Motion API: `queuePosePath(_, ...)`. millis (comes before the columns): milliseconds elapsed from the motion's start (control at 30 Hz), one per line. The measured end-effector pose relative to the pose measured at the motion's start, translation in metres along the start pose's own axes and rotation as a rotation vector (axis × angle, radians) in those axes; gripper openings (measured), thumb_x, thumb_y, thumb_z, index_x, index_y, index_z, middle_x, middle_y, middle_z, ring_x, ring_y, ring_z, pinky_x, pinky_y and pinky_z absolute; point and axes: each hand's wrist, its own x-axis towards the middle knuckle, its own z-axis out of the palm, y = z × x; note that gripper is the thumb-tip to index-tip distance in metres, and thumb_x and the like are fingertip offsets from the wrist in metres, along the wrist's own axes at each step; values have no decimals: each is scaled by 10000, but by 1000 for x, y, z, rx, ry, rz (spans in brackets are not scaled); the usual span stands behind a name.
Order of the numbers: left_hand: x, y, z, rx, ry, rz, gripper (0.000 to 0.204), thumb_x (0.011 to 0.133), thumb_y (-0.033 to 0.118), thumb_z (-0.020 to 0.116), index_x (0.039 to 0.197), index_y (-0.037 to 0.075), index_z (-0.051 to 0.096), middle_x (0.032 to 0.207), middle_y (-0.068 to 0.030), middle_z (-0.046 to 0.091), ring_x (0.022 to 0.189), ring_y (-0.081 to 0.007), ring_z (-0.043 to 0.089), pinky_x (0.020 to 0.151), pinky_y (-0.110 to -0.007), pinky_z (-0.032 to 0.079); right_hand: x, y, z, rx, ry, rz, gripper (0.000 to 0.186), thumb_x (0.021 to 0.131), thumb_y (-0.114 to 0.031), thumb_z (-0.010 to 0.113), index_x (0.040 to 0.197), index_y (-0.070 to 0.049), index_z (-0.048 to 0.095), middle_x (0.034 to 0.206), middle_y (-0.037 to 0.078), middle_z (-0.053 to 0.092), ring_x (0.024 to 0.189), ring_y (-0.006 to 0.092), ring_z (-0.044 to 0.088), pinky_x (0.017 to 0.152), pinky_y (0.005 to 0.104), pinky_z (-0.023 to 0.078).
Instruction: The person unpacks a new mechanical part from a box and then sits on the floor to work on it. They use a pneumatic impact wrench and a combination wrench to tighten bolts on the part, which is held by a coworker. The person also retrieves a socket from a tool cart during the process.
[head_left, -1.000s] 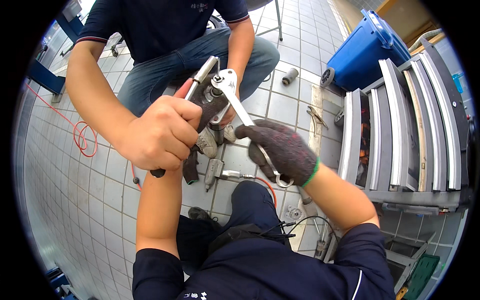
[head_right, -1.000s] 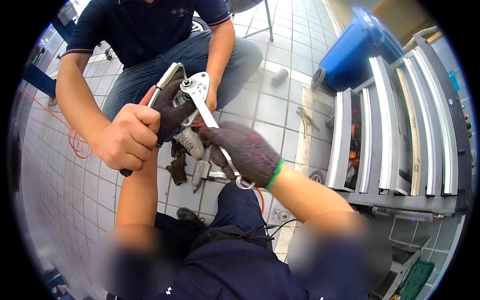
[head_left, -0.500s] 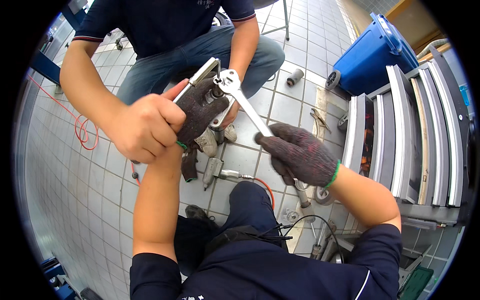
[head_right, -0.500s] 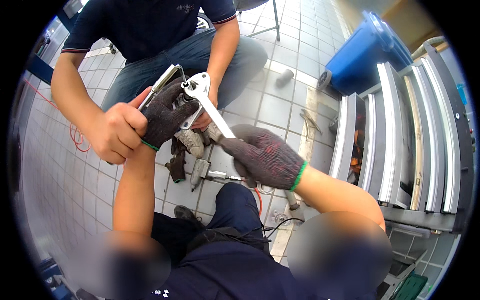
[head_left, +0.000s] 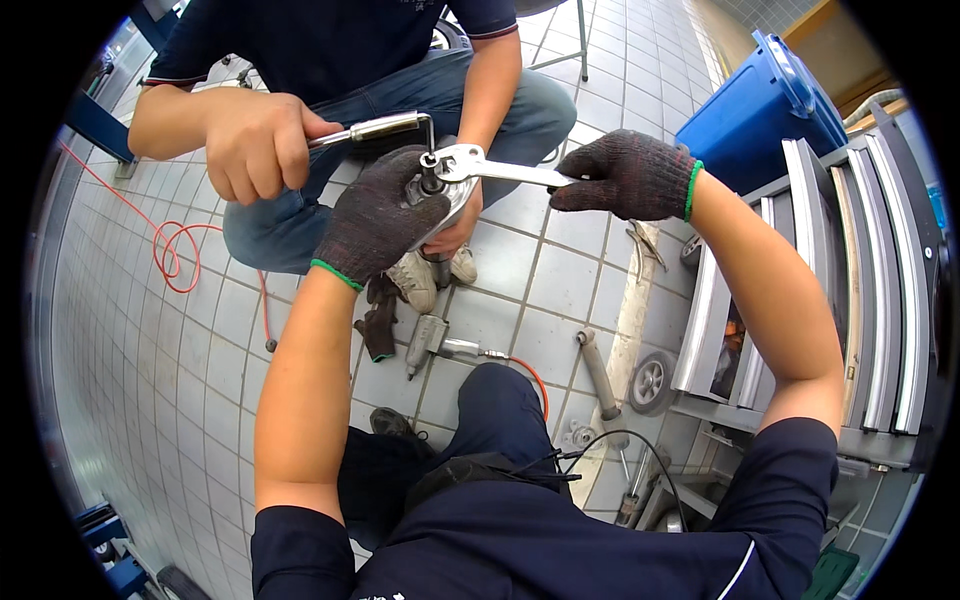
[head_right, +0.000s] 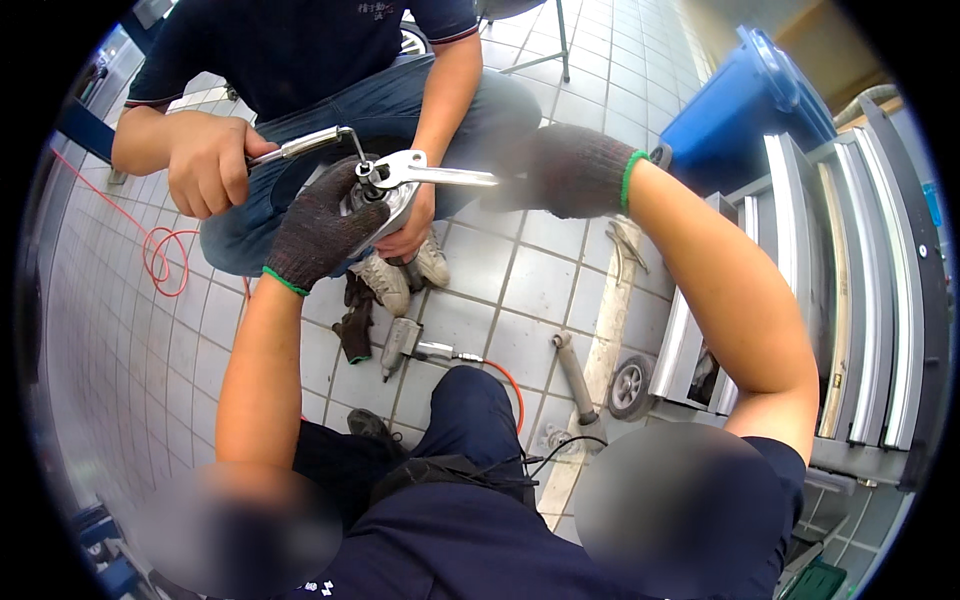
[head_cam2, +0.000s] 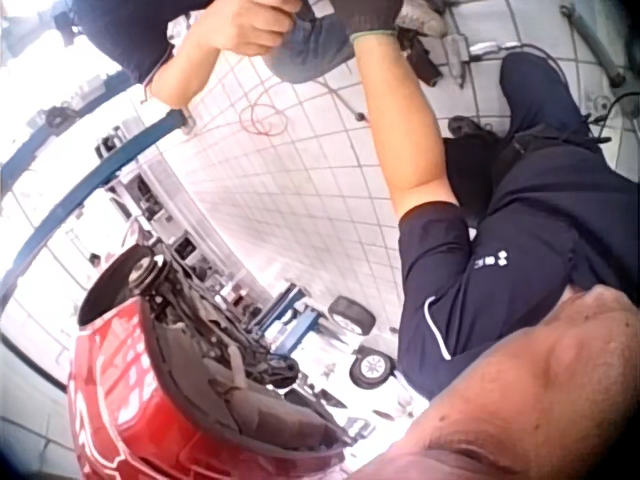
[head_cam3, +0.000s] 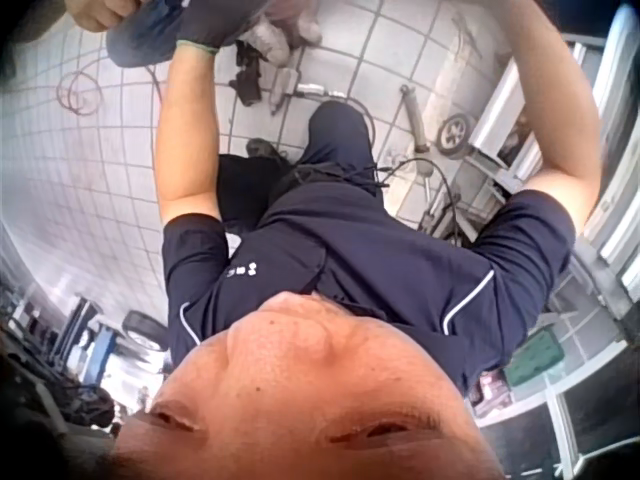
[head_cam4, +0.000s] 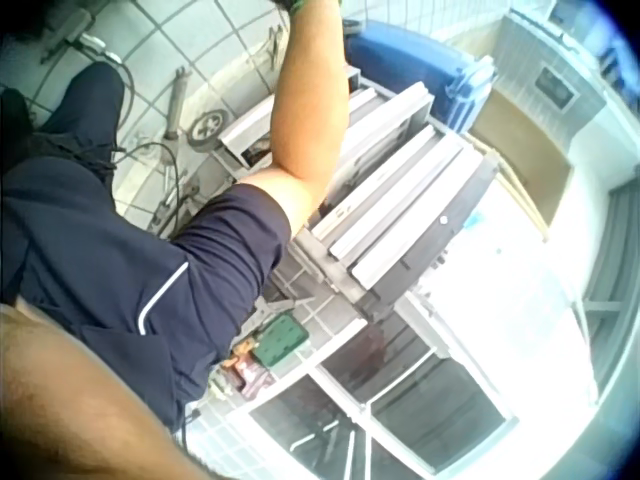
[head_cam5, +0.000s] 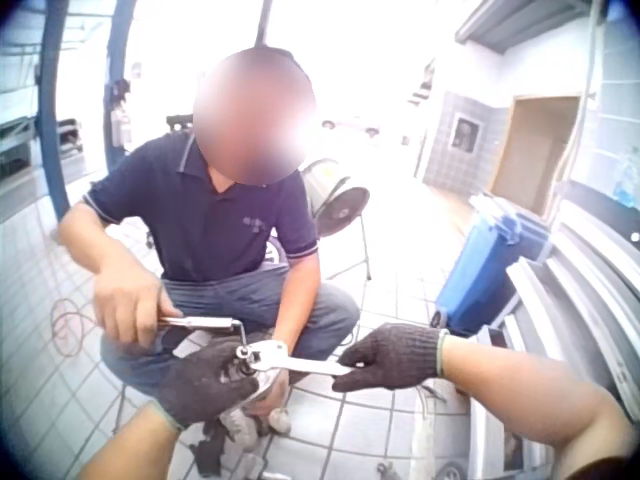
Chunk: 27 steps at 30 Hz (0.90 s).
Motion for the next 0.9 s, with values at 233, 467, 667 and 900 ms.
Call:
queuePosePath(233, 7, 1, -6, -104, -119, 4, 491, 958, 313, 799, 1352, 38, 700, 1279, -171, 740, 1160, -272, 713, 1029, -402, 551, -21, -35, 20, 320, 9, 352, 419, 1034, -410, 749, 1237, -45, 782, 748, 44, 700, 615, 87, 549, 618, 315, 501)
queuePosePath(467, 13, -4, 2, -32, -68, 106, 465, 942, 340, 792, 1301, 53, 719, 1177, -193, 756, 1082, -329, 727, 982, -423, 562, -29, -80, 46, 446, 137, 310, 400, 1022, -431, 740, 1194, -72, 769, 730, 40, 655, 640, 116, 572, 624, 336, 491)
queuePosePath(667, 14, 1, 1, 209, -80, 145, 565, 927, 392, 788, 1367, 57, 671, 1201, -214, 750, 1117, -389, 722, 995, -464, 555, -25, -118, 54, 1073, -37, 737, 457, 1081, -444, 636, 1354, -80, 672, 580, -3, 505, 464, 107, 548, 464, 287, 454)
queuePosePath(900, 3, 32, -9, 458, -156, 157, 738, 817, 634, 815, 1241, 38, 718, 1103, -205, 767, 1027, -381, 750, 926, -484, 594, -51, -117, 70, 1384, -59, 413, 399, 1055, -276, 559, 1313, 24, 610, 613, 11, 515, 424, 134, 540, 475, 324, 547)
